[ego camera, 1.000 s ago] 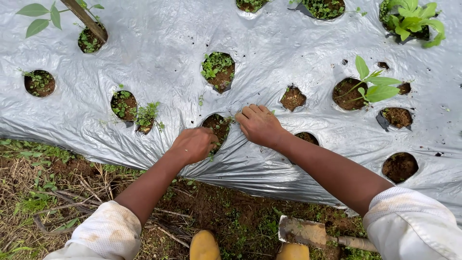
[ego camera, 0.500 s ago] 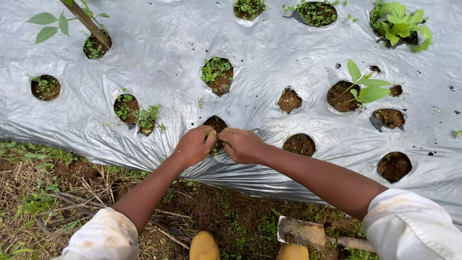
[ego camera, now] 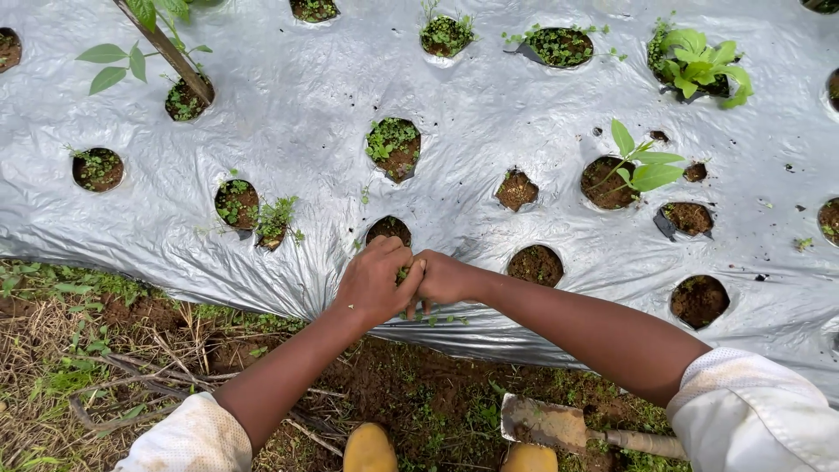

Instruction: The person removes weeds by hand from holes in a plastic mulch sheet covering a garden bed. They then use a hoe to clear weeds along the edge of the sheet and continue hand-weeding from the holes.

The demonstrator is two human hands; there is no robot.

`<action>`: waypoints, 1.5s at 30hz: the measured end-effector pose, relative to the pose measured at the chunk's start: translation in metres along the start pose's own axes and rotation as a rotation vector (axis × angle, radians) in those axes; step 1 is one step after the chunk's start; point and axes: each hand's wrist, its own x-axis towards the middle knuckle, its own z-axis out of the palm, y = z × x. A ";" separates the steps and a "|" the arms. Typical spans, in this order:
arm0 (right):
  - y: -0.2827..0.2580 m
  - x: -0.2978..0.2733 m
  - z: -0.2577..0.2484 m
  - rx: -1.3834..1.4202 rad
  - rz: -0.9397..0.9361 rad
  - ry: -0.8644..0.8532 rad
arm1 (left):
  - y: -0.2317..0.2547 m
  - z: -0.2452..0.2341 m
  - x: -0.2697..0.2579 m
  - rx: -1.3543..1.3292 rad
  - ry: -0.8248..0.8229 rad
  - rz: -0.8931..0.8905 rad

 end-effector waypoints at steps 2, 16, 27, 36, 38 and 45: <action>0.003 -0.006 0.005 0.100 0.099 -0.034 | 0.006 -0.002 -0.007 -0.041 -0.039 -0.029; -0.040 -0.050 0.049 -0.311 0.779 -0.844 | 0.004 0.068 -0.161 0.197 -1.673 -0.236; -0.024 -0.039 0.003 -0.575 0.433 -0.183 | -0.038 -0.023 -0.077 0.496 -0.665 -0.496; -0.063 -0.022 -0.019 -0.757 0.182 0.395 | -0.087 -0.056 -0.062 0.472 0.066 -0.706; -0.062 -0.018 -0.028 -0.905 0.111 0.485 | -0.099 -0.063 -0.055 0.487 0.210 -0.626; -0.040 -0.003 -0.048 -1.038 -0.007 0.503 | -0.165 -0.059 -0.057 0.497 0.276 -0.616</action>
